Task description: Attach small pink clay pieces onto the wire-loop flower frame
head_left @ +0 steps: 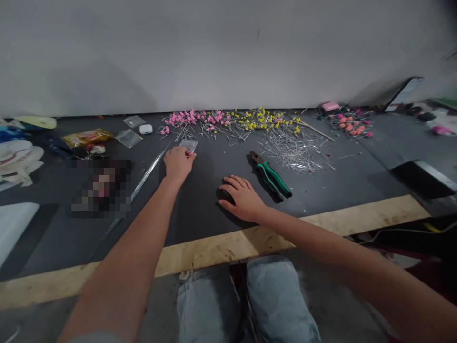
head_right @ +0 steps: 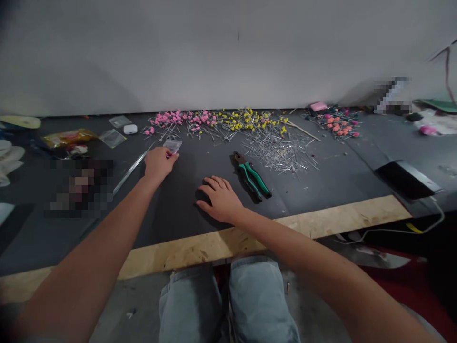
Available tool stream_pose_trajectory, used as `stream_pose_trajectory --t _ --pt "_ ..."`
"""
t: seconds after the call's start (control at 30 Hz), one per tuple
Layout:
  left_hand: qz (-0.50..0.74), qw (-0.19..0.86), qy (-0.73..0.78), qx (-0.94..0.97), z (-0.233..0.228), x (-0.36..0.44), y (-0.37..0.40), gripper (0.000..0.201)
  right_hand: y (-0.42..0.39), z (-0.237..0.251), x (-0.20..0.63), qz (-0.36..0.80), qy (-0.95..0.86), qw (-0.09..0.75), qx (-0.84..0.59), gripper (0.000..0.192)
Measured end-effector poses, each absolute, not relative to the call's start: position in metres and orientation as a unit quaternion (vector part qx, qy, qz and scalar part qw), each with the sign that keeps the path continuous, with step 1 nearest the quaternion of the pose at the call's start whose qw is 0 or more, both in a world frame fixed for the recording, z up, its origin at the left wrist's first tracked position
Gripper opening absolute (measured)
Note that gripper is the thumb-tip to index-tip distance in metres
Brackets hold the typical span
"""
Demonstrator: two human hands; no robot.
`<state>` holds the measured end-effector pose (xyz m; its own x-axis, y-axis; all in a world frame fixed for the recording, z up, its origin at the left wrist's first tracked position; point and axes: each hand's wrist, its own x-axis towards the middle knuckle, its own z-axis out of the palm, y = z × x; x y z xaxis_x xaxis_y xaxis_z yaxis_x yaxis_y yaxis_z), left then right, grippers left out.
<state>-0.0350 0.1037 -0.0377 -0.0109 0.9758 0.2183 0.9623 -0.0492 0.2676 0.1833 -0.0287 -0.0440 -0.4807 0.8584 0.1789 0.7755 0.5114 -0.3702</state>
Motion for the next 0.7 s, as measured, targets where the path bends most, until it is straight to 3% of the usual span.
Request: stream_pose_trajectory --t 0.37,0.7 --pt "0.131 0.001 0.682 0.719 -0.024 -0.055 0.113 0.02 -0.026 -0.041 0.181 0.126 -0.841 0.174 -0.497 0.042" --pt "0.122 -0.008 0.739 0.663 0.005 -0.119 0.095 0.04 -0.025 -0.044 0.182 0.127 -0.842 0.181 -0.493 0.043"
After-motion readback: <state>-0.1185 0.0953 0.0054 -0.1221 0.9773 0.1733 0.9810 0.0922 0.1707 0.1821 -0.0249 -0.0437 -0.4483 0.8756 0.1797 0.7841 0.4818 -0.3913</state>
